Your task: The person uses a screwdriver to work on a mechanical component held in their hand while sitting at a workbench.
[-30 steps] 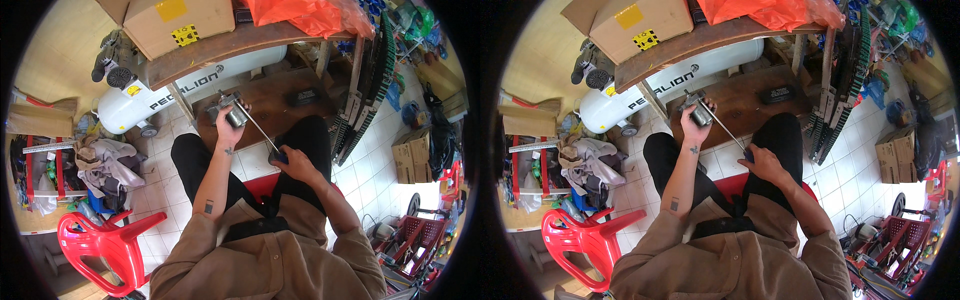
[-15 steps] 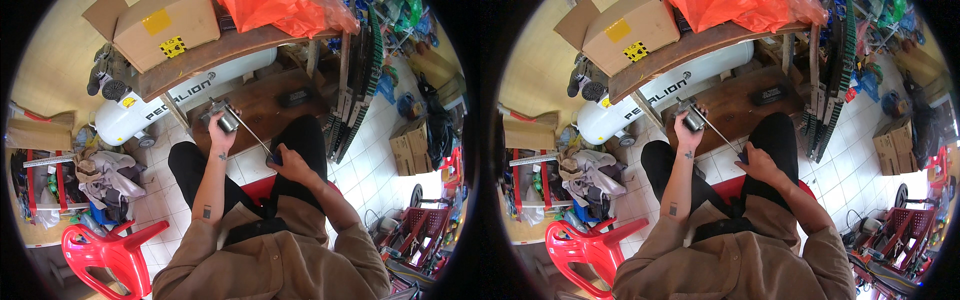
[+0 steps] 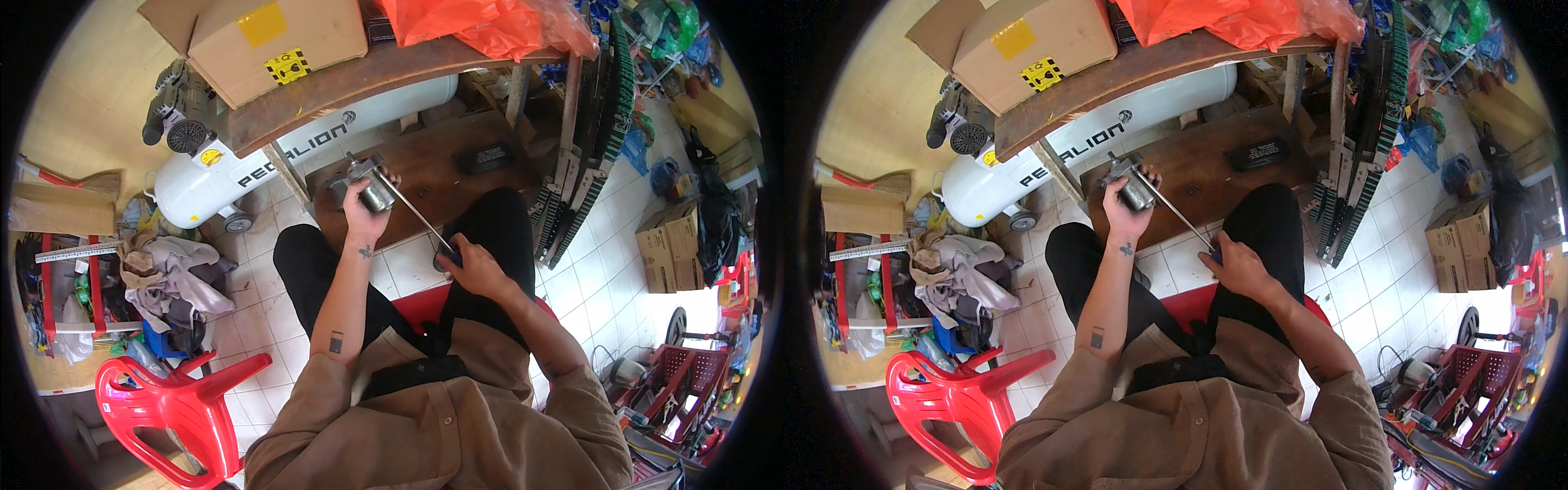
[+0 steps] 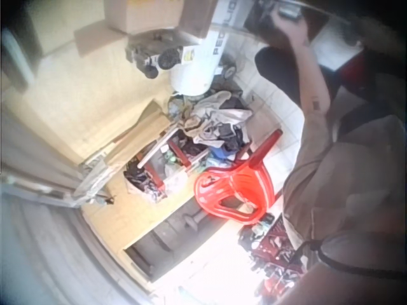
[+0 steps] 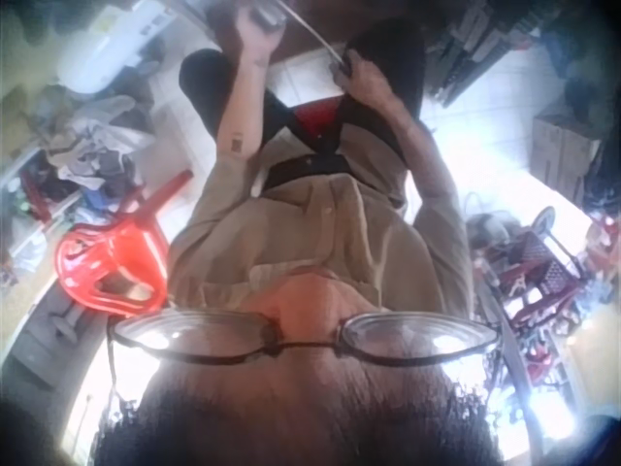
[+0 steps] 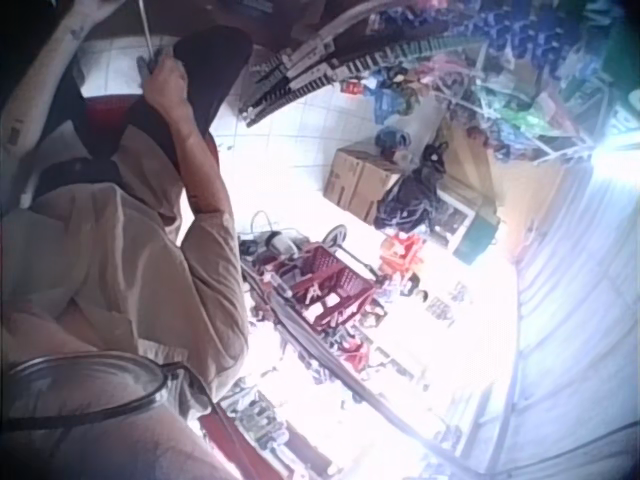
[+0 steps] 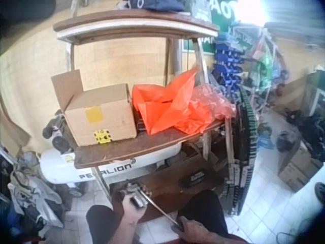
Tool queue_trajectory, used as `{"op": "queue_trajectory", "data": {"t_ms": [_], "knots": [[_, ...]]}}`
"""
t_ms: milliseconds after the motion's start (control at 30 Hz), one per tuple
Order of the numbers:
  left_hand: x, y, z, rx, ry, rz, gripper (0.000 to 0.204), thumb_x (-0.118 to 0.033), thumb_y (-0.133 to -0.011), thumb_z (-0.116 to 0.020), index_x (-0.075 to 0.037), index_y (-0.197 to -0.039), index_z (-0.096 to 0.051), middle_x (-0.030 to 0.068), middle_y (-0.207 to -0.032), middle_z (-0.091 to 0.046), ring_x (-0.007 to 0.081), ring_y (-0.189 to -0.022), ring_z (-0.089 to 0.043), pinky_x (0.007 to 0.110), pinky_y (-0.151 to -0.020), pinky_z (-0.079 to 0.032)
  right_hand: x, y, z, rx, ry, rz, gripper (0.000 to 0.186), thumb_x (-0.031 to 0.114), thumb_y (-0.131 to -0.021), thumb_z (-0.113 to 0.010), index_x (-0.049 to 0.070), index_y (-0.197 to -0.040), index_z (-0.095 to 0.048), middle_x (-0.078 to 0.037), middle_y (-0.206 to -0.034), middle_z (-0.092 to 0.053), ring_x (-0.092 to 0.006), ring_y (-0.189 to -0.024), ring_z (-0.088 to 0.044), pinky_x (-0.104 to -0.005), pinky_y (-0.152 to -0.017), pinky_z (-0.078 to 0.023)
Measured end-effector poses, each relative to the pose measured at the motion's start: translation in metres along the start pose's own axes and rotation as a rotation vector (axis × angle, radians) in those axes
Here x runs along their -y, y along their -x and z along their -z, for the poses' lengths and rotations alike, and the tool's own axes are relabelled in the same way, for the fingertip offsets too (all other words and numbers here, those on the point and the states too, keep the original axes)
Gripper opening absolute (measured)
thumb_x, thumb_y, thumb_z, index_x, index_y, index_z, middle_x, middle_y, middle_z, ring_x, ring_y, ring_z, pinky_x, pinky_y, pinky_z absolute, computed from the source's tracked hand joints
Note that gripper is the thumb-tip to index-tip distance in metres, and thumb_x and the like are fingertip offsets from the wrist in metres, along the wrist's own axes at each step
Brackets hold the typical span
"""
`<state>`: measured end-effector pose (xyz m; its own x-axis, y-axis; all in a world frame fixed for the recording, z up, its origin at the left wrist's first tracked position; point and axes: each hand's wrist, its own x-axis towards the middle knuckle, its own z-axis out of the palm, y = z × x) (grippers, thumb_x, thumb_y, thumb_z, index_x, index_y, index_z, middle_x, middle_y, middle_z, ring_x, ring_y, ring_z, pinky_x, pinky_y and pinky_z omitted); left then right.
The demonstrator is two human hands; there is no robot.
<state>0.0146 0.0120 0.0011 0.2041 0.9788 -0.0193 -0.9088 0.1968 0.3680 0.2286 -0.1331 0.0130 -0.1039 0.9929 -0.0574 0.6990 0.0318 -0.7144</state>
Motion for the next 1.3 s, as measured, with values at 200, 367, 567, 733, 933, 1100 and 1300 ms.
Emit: {"op": "queue_trajectory", "data": {"t_ms": [200, 367, 567, 733, 933, 1100, 1300], "knots": [[-0.001, 0.000, -0.004, -0.055, 0.007, -0.016, 0.034, -0.016, -0.079, -0.059, -0.005, -0.111, -0.052, 0.0143, -0.095, -0.062, 0.0289, -0.091, -0.061, 0.046, -0.098, -0.046, 0.030, -0.004, 0.033, 0.259, 0.013, -0.094, 0.047, 0.039, -0.094, -0.061, -0.002, -0.119, -0.056, -0.022, -0.094, -0.069, -0.0379, -0.093, -0.067, -0.0426, -0.085, -0.050], [-0.002, -0.002, 0.003, -0.132, -0.012, -0.009, 0.033, -0.014, -0.080, -0.058, -0.006, -0.111, -0.053, 0.0139, -0.094, -0.063, 0.0300, -0.090, -0.063, 0.047, -0.097, -0.048, 0.005, -0.004, 0.034, 0.275, -0.302, -0.064, 0.043, 0.036, -0.089, -0.069, 0.001, -0.111, -0.059, -0.021, -0.098, -0.069, -0.0380, -0.098, -0.065, -0.0429, -0.085, -0.050], [0.000, 0.000, 0.002, -0.123, -0.030, -0.002, 0.033, -0.013, -0.080, -0.058, -0.004, -0.111, -0.054, 0.0141, -0.095, -0.063, 0.0305, -0.091, -0.063, 0.048, -0.098, -0.048, 0.027, 0.001, 0.030, 0.142, 0.017, -0.033, 0.040, 0.033, -0.086, -0.073, 0.002, -0.104, -0.058, -0.020, -0.087, -0.068, -0.0380, -0.088, -0.067, -0.0452, -0.079, -0.052], [0.000, 0.002, -0.004, -0.095, 0.015, 0.016, 0.032, -0.013, -0.080, -0.058, -0.002, -0.110, -0.054, 0.0146, -0.096, -0.063, 0.0308, -0.091, -0.062, 0.049, -0.098, -0.048, 0.027, 0.001, 0.014, 0.045, 0.181, -0.035, 0.041, 0.039, -0.087, -0.071, 0.001, -0.098, -0.059, -0.018, -0.078, -0.067, -0.0400, -0.079, -0.067, -0.0458, -0.071, -0.053], [0.003, -0.002, 0.005, -0.059, -0.010, 0.026, 0.033, -0.012, -0.079, -0.058, -0.001, -0.110, -0.054, 0.0150, -0.096, -0.063, 0.0310, -0.092, -0.062, 0.049, -0.098, -0.048, 0.017, 0.002, 0.017, 0.175, 0.181, 0.196, 0.040, 0.040, -0.091, -0.066, 0.001, -0.096, -0.062, -0.018, -0.075, -0.067, -0.0404, -0.073, -0.067, -0.0459, -0.068, -0.053], [0.004, 0.000, 0.000, -0.035, -0.017, 0.016, 0.032, -0.012, -0.079, -0.058, -0.002, -0.109, -0.055, 0.0147, -0.096, -0.063, 0.0307, -0.093, -0.062, 0.048, -0.097, -0.049, 0.036, -0.002, 0.037, 0.410, -0.195, -0.184, 0.042, 0.040, -0.093, -0.063, 0.000, -0.103, -0.063, -0.020, -0.081, -0.067, -0.0385, -0.080, -0.066, -0.0438, -0.076, -0.052], [-0.001, 0.000, -0.003, -0.114, 0.030, 0.000, 0.031, -0.012, -0.079, -0.058, -0.003, -0.108, -0.055, 0.0144, -0.096, -0.063, 0.0304, -0.092, -0.062, 0.048, -0.097, -0.049, 0.012, -0.002, 0.030, 0.227, -0.034, 0.046, 0.038, 0.033, -0.094, -0.063, -0.003, -0.108, -0.062, -0.023, -0.096, -0.068, -0.0386, -0.090, -0.066, -0.0423, -0.080, -0.052]]}}
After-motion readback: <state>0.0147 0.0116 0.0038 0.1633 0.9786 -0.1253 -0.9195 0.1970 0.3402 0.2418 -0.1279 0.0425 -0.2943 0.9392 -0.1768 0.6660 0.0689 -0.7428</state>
